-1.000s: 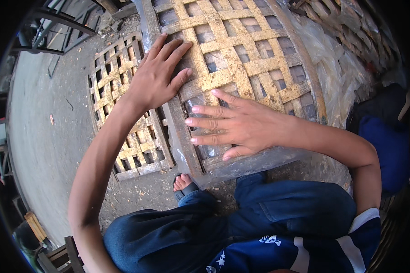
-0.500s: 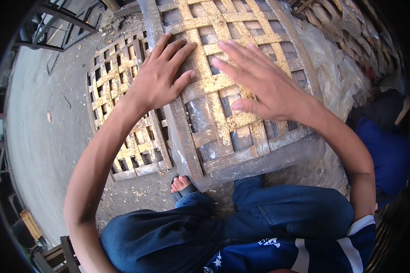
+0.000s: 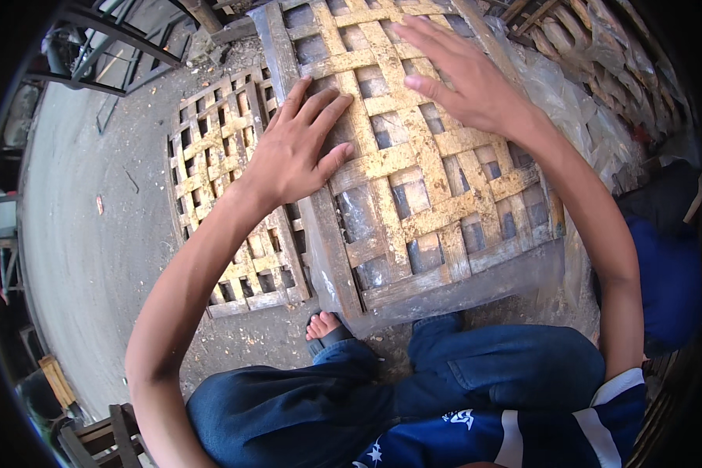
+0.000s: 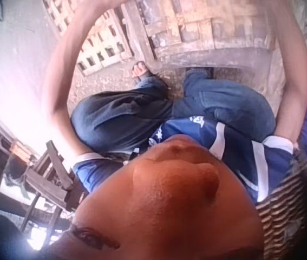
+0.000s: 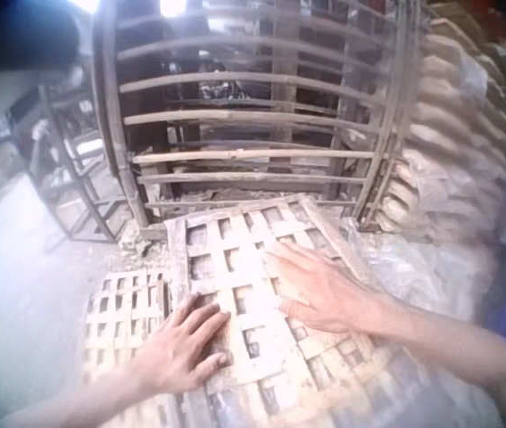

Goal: The person sits on the floor and handles a wooden lattice frame wrapped in plastic. They unwrap the plastic, pick up a separate lattice piece to inspect it, and then place it back down. The person then rubs the surface of the wrapped lattice with their hands and finally covers it with the plastic sheet again.

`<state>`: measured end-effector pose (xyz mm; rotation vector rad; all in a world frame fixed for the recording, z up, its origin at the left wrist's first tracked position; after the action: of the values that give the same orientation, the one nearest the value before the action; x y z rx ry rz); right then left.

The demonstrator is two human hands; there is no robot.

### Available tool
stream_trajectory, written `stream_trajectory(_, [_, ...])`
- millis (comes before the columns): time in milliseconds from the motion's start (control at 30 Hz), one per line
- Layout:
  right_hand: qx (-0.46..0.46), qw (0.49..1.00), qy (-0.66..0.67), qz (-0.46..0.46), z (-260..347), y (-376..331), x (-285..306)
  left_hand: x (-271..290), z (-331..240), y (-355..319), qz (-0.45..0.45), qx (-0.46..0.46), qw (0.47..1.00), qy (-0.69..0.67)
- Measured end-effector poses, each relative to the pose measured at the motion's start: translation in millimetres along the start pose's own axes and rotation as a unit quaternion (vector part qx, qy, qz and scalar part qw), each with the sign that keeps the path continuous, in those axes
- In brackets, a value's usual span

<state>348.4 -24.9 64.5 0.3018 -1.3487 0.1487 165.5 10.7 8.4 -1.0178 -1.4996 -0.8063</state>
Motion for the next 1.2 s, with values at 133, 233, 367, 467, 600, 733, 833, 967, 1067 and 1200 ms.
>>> stream_trajectory(133, [0.191, 0.973, -0.07, 0.105, 108, -7, -60, 0, 9, -11, -0.021, -0.024, 0.999, 0.001])
stream_trajectory(233, [-0.008, 0.985, -0.035, 0.171, 16, 22, -81, 4, 3, -9, 0.003, 0.007, 1.0, 0.006])
stream_trajectory(367, [-0.262, 0.928, -0.26, 0.048, -189, -6, -24, 9, -14, 12, -0.012, -0.017, 1.0, 0.024])
stream_trajectory(467, [-0.302, 0.943, -0.129, 0.047, -191, -12, -26, 5, -1, 1, -0.003, 0.0, 1.0, 0.008])
stream_trajectory(600, [-0.199, 0.978, -0.038, -0.05, -178, -23, -22, 7, 1, -5, -0.007, -0.004, 1.0, -0.025])
stream_trajectory(733, [-0.214, 0.972, -0.083, -0.054, -181, -26, -19, 5, 2, -2, -0.012, -0.008, 1.0, -0.027])
stream_trajectory(833, [-0.218, 0.973, -0.052, -0.048, -182, -28, -15, 7, 0, -1, -0.009, -0.007, 1.0, -0.028])
stream_trajectory(967, [-0.235, 0.969, -0.065, -0.032, -168, -25, -11, 7, 0, -1, -0.004, -0.003, 1.0, -0.024])
stream_trajectory(1067, [-0.221, 0.959, -0.167, -0.055, -149, -25, -3, 9, -1, 0, -0.016, -0.009, 1.0, -0.015])
stream_trajectory(1200, [-0.071, 0.996, -0.051, -0.023, -57, 1, -13, 10, -2, -1, -0.016, -0.02, 0.999, -0.035])
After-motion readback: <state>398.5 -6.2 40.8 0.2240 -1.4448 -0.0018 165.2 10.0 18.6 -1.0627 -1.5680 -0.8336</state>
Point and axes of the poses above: each hand's wrist, its own y-axis towards the middle knuckle, its own x-axis out of the back of the hand, z = x × y, the point moved 10 cm from there along y, towards the middle knuckle, and after that the axes turned 12 degrees about z, right-handed, at the moved point
